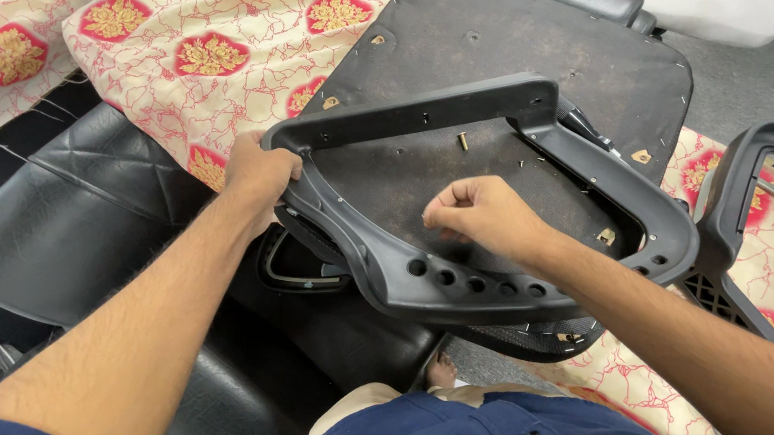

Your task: The person uses a screwdriver to attach a black plastic frame to a chair seat by inserting and tightening screws. They handle screws and the frame, aligning the frame and securing it to the seat.

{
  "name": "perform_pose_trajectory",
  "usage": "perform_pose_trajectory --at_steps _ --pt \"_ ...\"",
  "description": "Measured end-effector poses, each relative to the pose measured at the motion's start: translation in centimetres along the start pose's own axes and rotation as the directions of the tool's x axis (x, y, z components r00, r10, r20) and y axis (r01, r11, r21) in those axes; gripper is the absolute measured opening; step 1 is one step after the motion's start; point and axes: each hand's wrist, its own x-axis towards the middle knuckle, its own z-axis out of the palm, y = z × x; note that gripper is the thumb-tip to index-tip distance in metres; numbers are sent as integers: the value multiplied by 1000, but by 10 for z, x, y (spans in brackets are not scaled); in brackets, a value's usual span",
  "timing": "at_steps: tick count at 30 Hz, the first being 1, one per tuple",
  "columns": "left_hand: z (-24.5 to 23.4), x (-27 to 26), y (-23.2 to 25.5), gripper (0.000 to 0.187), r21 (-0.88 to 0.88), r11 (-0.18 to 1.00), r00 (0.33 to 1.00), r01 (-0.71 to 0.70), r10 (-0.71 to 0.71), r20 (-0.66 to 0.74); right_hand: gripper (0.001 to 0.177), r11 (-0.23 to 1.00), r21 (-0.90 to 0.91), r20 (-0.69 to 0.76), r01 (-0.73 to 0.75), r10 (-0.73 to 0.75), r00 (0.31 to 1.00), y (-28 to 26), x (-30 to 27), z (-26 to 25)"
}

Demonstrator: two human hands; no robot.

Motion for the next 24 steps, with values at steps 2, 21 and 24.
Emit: perform_pose_trajectory --at_steps 2,21,24 --pt "-5 -2 -6 43 -124 989 995 80 -72 68 14 999 41 -9 18 -17 1000 -10 9 6" --pt "-8 -10 -14 41 -358 887 957 291 -268 112 19 992 38 -209 -123 129 969 -56 103 126" --pt "-3 -6 -18 26 -335 895 954 294 -253 160 25 989 13 -237 -147 145 961 -57 106 128"
